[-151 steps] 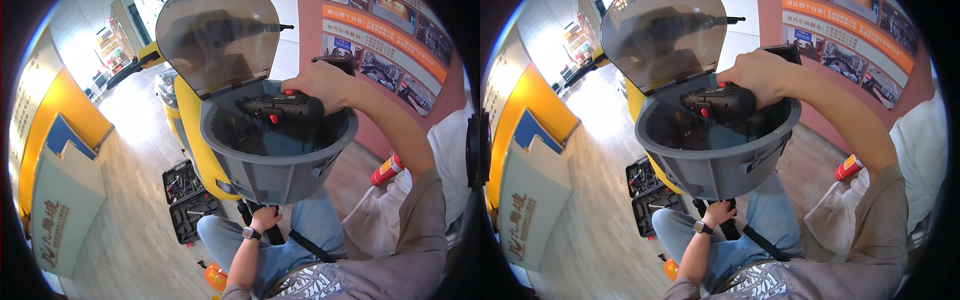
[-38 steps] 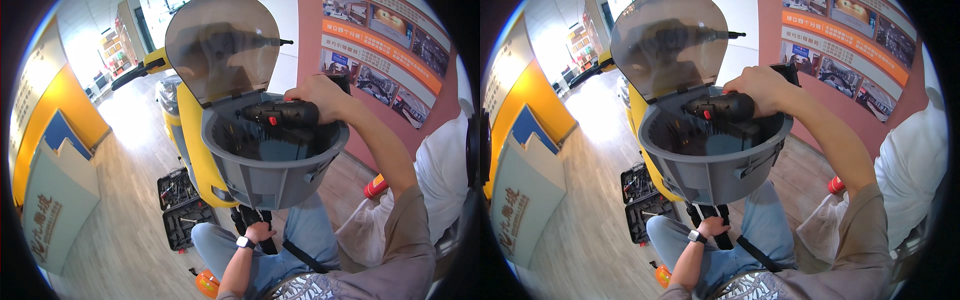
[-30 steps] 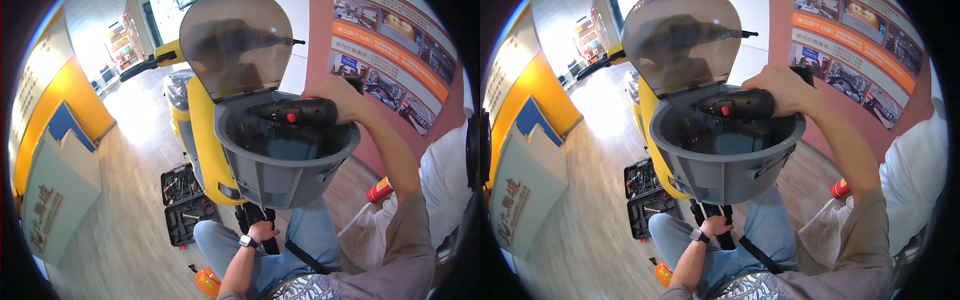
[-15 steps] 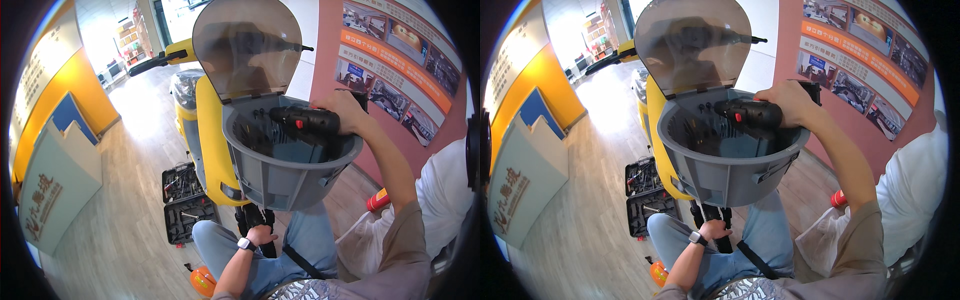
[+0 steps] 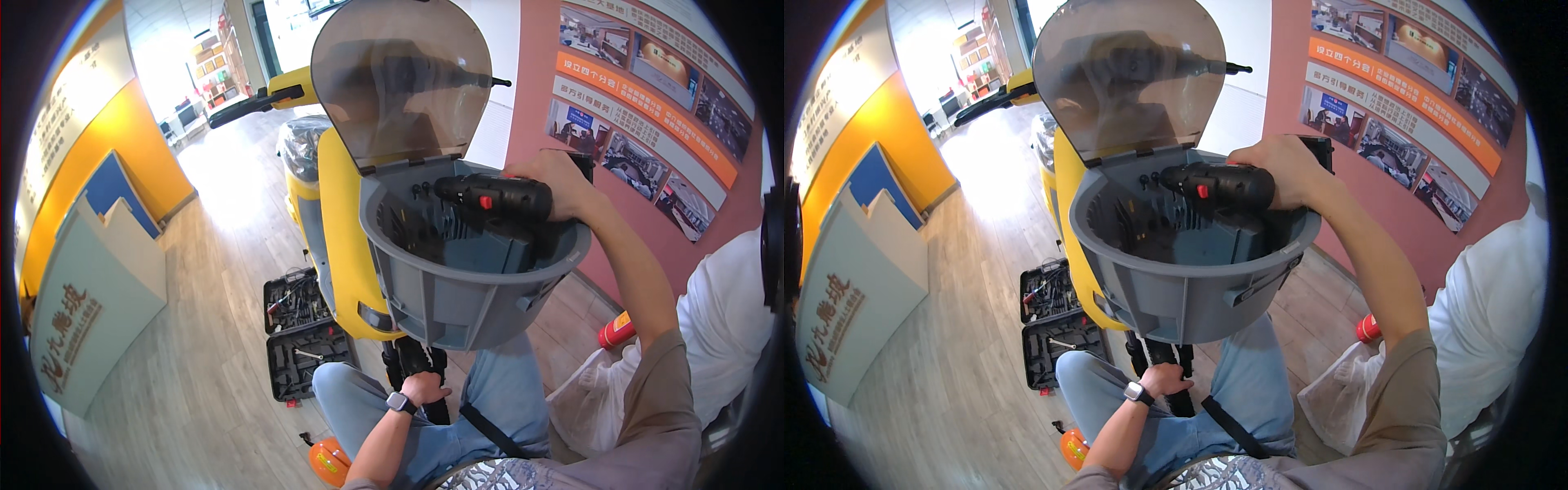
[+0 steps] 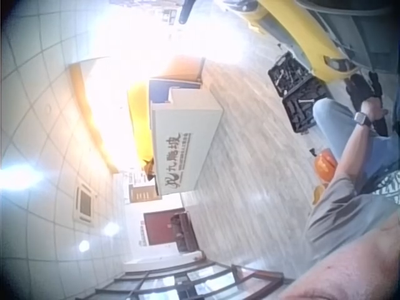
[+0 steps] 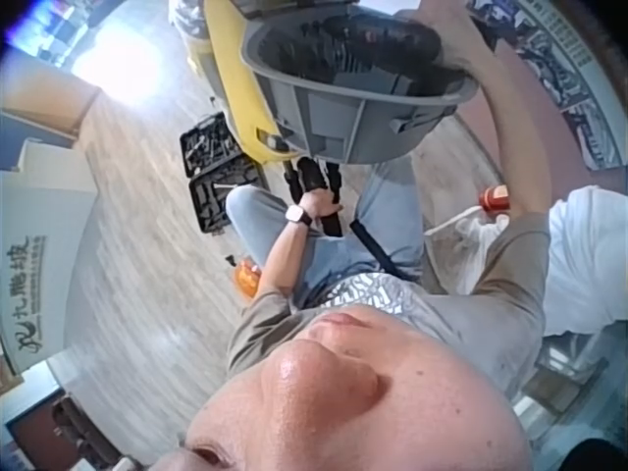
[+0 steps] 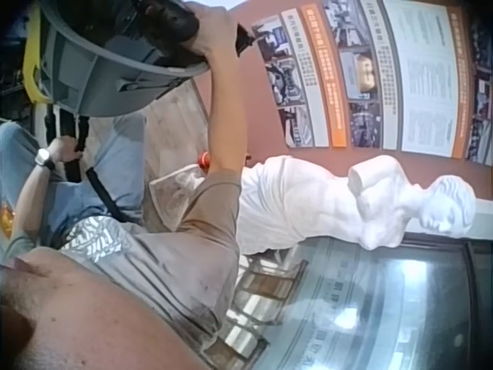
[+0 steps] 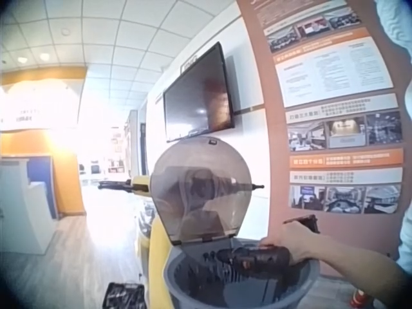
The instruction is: Using an electric screwdriver to remove screws from the interior compartment of a scooter.
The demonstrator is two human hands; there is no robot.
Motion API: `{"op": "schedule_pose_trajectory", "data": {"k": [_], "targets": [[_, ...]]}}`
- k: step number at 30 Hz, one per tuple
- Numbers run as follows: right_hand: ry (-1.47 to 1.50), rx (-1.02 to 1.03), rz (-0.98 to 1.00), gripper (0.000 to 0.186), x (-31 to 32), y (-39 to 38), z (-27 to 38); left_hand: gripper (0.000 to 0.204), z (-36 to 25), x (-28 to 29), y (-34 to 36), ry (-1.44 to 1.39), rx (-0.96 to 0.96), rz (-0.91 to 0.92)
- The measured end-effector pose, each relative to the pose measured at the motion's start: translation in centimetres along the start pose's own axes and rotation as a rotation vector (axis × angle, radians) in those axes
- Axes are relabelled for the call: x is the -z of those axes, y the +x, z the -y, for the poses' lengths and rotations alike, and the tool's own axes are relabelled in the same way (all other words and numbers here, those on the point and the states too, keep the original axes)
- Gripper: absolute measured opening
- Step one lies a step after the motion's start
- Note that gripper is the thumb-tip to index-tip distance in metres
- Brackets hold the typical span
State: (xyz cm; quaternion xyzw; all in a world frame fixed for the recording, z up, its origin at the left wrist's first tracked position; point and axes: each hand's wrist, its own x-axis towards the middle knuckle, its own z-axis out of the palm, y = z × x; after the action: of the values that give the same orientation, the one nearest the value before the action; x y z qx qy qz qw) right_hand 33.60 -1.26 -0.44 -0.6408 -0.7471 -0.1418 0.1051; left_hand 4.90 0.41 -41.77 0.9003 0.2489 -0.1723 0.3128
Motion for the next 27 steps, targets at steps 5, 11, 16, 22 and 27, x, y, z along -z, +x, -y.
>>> {"op": "schedule_pose_trajectory", "data": {"k": [5,11,16,22,27], "targets": [[0.054,-0.041,0.053,0.031,-0.8,-0.2,-1.1,0.058,0.3,-1.0,0.3,0.034,-0.004,-0.036],[0.144,0.05,-0.034,0.031,-1.4,-0.6,-1.9,0.055,-0.5,-0.2,-0.2,0.029,0.005,-0.045],[0.15,0.043,-0.032,0.031,-1.4,-0.7,-1.9,0.054,-0.5,-0.3,-0.2,0.034,0.003,-0.044],[0.132,0.055,-0.049,0.031,-1.9,-0.7,-2.2,0.054,-0.7,-0.5,-0.1,0.046,0.003,-0.051],[0.074,0.055,-0.078,0.031,-2.1,-0.7,-2.3,0.054,-0.7,-0.5,-0.3,0.042,0.009,-0.05]]}}
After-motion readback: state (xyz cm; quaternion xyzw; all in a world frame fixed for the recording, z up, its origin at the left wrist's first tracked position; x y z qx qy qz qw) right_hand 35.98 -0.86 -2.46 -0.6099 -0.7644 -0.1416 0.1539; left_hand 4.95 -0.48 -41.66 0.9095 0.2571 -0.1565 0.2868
